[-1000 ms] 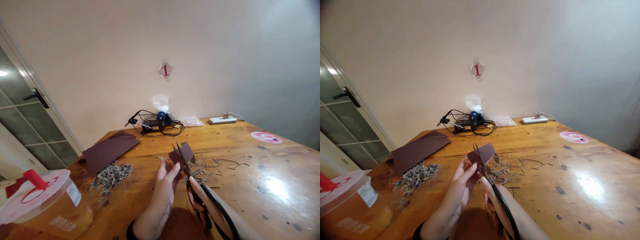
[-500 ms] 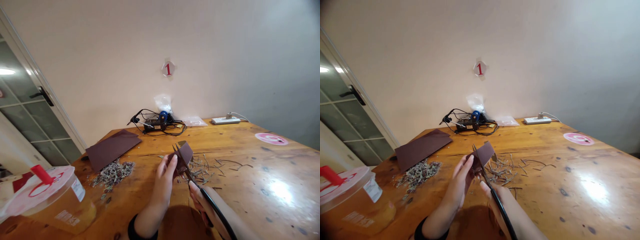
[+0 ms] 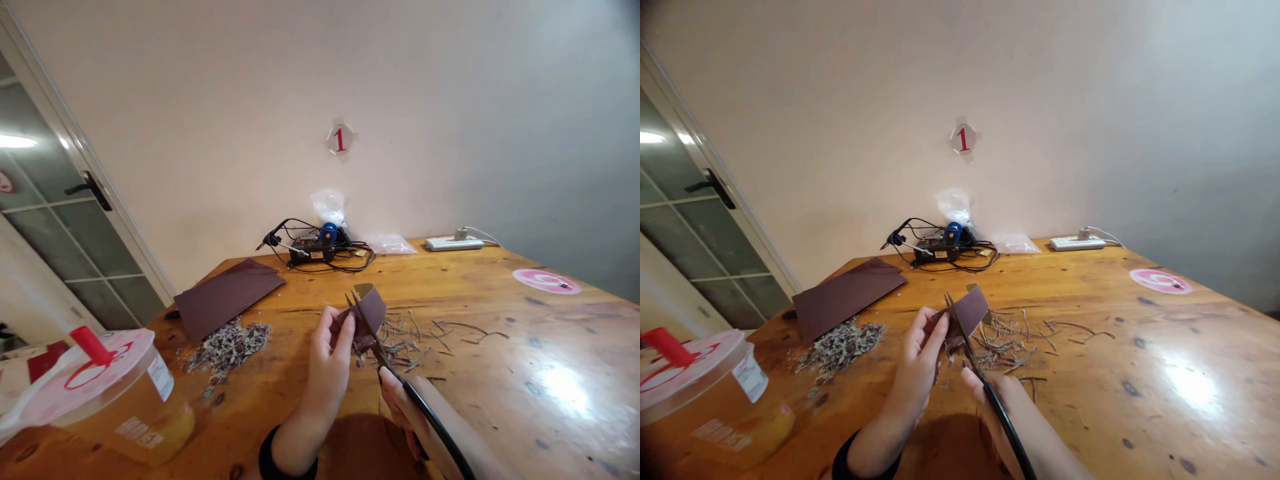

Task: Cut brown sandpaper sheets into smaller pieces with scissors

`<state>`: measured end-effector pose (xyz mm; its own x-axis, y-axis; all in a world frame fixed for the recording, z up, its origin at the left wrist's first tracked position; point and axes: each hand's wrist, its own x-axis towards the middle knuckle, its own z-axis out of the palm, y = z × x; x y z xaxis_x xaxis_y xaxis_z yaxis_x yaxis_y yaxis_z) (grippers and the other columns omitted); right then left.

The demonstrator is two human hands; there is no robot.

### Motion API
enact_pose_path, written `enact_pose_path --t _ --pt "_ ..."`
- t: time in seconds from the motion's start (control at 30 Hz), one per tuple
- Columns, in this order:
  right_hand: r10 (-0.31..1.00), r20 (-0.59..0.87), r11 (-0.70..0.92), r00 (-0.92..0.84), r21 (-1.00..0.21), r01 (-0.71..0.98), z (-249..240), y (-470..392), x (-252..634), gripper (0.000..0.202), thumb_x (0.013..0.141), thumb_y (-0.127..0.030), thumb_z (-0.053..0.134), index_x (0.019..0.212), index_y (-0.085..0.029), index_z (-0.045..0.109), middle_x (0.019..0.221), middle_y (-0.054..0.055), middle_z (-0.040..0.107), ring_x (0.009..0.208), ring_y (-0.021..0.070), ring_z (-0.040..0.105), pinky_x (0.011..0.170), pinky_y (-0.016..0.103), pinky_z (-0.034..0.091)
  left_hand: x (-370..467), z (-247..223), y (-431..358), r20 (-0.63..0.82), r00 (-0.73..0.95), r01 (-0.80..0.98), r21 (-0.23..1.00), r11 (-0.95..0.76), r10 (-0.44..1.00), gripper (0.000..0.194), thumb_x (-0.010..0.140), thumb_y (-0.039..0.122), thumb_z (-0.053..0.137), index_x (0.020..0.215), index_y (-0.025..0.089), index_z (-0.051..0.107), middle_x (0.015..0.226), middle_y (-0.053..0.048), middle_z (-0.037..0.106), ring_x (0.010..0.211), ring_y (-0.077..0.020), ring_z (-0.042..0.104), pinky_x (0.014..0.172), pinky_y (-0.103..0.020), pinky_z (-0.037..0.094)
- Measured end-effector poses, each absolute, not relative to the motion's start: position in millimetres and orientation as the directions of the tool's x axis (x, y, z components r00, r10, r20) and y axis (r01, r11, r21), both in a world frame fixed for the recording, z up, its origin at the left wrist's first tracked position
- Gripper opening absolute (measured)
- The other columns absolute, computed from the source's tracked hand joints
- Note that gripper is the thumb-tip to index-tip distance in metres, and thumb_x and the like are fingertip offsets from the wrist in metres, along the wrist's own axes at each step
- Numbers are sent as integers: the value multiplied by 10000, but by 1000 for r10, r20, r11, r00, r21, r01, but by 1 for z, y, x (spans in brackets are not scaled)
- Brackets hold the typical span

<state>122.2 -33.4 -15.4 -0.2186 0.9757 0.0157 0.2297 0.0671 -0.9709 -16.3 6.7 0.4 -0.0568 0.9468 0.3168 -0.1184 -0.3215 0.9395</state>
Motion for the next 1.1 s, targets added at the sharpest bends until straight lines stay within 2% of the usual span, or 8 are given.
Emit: enact_pose_path --t 0.1,0.3,0.37,0.47,0.57,0.67,0.9,1.1 --pt "976 28 78 -215 -970 228 -15 -32 122 399 851 -572 525 720 -211 635 694 72 658 824 293 660 661 314 539 -16 2 6 315 -66 -112 941 -321 947 354 817 503 660 705 213 489 657 31 479 632 -124 447 599 -211 398" --pt "973 52 99 -223 -973 207 -13 -29 123 370 811 -574 573 844 -220 674 782 112 684 943 340 659 741 380 550 -15 2 5 299 -71 -130 943 -306 952 354 810 503 666 701 213 494 648 33 483 623 -122 445 592 -208 391" --pt "970 50 100 -236 -974 205 -13 -30 124 390 810 -600 566 848 -227 673 740 108 669 891 328 672 721 376 551 -14 3 5 284 -66 -154 944 -291 956 354 798 498 679 699 212 497 649 34 491 620 -120 457 591 -208 396" --pt "966 32 89 -257 -973 215 -15 -32 126 454 830 -650 515 743 -224 647 643 86 636 738 281 672 647 342 543 -15 4 7 251 -37 -204 946 -253 967 351 776 495 698 708 210 504 659 38 501 603 -116 464 593 -217 409" --pt "961 -2 64 -278 -971 229 -17 -36 127 572 871 -691 395 607 -216 574 529 59 573 545 213 610 525 298 503 -14 4 8 218 10 -243 947 -209 976 353 748 493 724 716 204 523 676 30 519 623 -122 475 615 -228 420" --pt "959 -52 14 -279 -973 231 -18 -37 127 633 883 -713 322 569 -208 542 486 44 534 447 169 544 438 263 450 -13 -1 9 193 32 -249 952 -179 981 373 720 500 748 706 197 532 675 21 523 638 -126 469 617 -229 403" --pt "971 -46 10 -233 -973 232 -17 -34 127 490 874 -635 442 913 -206 676 536 31 579 513 208 603 470 272 475 -13 -11 13 203 29 -238 953 -190 979 398 740 536 714 706 203 498 647 33 481 593 -116 424 566 -224 359" --pt "979 -23 24 -202 -974 227 -19 -31 127 456 840 -629 508 1025 -248 676 679 79 659 784 306 687 569 312 533 -12 -12 14 192 32 -239 954 -179 981 393 744 530 707 709 205 490 661 37 490 613 -116 441 590 -221 373"
